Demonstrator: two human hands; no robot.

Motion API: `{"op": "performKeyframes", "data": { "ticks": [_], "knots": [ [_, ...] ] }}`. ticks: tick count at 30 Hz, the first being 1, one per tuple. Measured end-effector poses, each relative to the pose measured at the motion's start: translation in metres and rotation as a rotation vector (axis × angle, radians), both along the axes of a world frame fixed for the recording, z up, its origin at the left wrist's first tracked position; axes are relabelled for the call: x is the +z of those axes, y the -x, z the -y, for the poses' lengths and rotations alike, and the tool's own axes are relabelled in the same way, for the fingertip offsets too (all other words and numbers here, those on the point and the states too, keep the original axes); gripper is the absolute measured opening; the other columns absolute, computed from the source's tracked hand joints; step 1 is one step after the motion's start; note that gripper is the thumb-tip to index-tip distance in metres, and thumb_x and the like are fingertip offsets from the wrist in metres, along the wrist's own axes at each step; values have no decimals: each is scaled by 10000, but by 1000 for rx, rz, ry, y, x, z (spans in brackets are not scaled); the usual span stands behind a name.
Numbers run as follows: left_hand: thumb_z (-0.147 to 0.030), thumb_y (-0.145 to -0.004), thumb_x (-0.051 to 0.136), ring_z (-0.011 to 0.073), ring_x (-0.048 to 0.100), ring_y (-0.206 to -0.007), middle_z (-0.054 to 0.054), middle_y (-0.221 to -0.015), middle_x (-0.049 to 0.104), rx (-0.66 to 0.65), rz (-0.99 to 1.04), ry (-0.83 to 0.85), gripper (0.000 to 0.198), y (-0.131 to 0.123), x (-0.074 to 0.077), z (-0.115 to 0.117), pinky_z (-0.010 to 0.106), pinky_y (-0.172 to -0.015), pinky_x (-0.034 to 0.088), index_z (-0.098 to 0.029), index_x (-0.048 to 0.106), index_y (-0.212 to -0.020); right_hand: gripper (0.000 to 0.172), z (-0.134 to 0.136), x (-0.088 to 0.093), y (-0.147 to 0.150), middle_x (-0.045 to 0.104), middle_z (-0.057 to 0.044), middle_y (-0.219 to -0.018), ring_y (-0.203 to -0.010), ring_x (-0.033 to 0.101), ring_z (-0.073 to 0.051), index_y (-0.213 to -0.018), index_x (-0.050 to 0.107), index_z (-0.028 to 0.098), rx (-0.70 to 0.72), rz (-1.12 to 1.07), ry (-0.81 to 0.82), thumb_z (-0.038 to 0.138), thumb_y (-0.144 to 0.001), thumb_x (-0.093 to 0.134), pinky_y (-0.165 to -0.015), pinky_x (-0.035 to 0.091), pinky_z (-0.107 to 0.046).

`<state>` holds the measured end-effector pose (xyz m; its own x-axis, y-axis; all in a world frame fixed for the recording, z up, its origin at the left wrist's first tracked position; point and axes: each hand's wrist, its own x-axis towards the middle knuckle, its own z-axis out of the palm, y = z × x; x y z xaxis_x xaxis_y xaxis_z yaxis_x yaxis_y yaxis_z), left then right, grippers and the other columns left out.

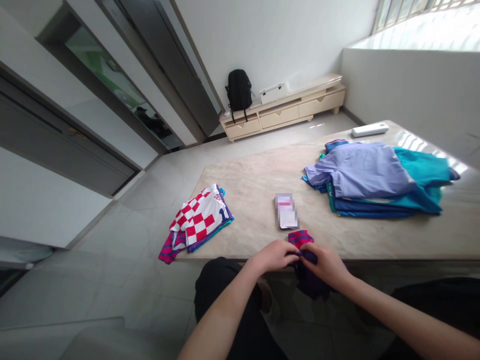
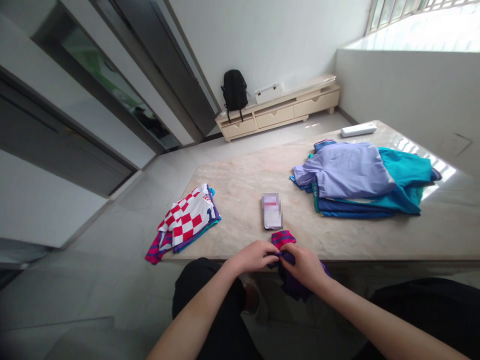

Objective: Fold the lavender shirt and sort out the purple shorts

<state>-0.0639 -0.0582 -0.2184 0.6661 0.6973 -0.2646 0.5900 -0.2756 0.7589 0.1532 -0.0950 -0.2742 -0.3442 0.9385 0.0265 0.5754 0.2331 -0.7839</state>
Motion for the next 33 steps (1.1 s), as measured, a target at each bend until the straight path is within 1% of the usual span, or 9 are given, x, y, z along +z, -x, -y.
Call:
{"op": "performKeyframes", "data": {
  "ticks": [6,11,13,16,19,22,25,30,33],
  "knots": [
    [-277,-906,700,225,723,-983,82,-1168,761,28,41,38,419,0,-2,-2,286,-846,544,-173,648,-1308,212,-8,6,-12,753,-68,-1064,-964,705,-257,-1058,681,244,-112,-98,-79,384,-944,570,-870,507,-364],
    [-268,-898,676,244,713,-870,82,-982,782,29,-19,-23,184,-4,2,-1,303,-784,519,-154,739,-1028,194,-7,15,-15,717,-92,-1039,-991,675,-267,-1018,656,232,-168,-182,-163,377,-946,550,-907,500,-375],
    [-298,-939,621,243,704,-851,84,-945,780,31,-41,-48,185,-5,3,0,302,-767,504,-160,744,-944,176,-7,16,-15,681,-108,-1075,-1045,654,-276,-993,640,230,-222,-211,-219,372,-949,545,-951,492,-389],
    [-273,-954,575,228,694,-839,78,-935,777,36,-61,-70,199,-7,5,1,287,-750,490,-167,741,-925,143,-8,16,-14,621,-132,-1218,-1174,614,-292,-982,619,234,-289,-209,-284,359,-939,566,-1028,468,-416],
    [-191,-934,538,216,693,-871,66,-974,774,40,-60,-82,201,-9,7,1,272,-772,490,-168,735,-966,107,-7,14,-12,610,-122,-1346,-1246,604,-287,-998,597,245,-210,-199,-267,333,-951,558,-1061,464,-416],
    [-160,-929,503,216,690,-874,71,-976,767,56,-67,-94,232,-10,7,2,273,-779,493,-159,725,-998,131,-5,9,-12,712,-96,-1206,-1097,690,-271,-1054,604,250,-103,-191,-211,315,-957,545,-962,523,-401],
    [-175,-949,484,225,694,-894,81,-997,766,64,-73,-103,244,-11,7,2,279,-791,500,-159,718,-1017,187,-4,4,-12,756,-79,-1030,-925,737,-268,-1106,606,239,-109,-169,-175,335,-955,551,-838,555,-390],
    [-121,-901,510,238,700,-963,82,-1070,772,55,-110,-112,281,-9,6,0,293,-849,500,-182,732,-1063,508,-6,4,-9,779,-55,-1023,-910,754,-270,-1369,572,255,-45,-147,-132,432,-902,668,-788,566,-368],
    [-229,-924,596,243,702,-915,74,-1000,780,19,-148,-88,180,-8,3,-1,288,-802,500,-183,750,-1006,243,-6,9,-10,783,-21,-915,-805,744,-246,-1079,731,269,-37,-146,-144,406,-888,667,-732,549,-341]
  ]
}}
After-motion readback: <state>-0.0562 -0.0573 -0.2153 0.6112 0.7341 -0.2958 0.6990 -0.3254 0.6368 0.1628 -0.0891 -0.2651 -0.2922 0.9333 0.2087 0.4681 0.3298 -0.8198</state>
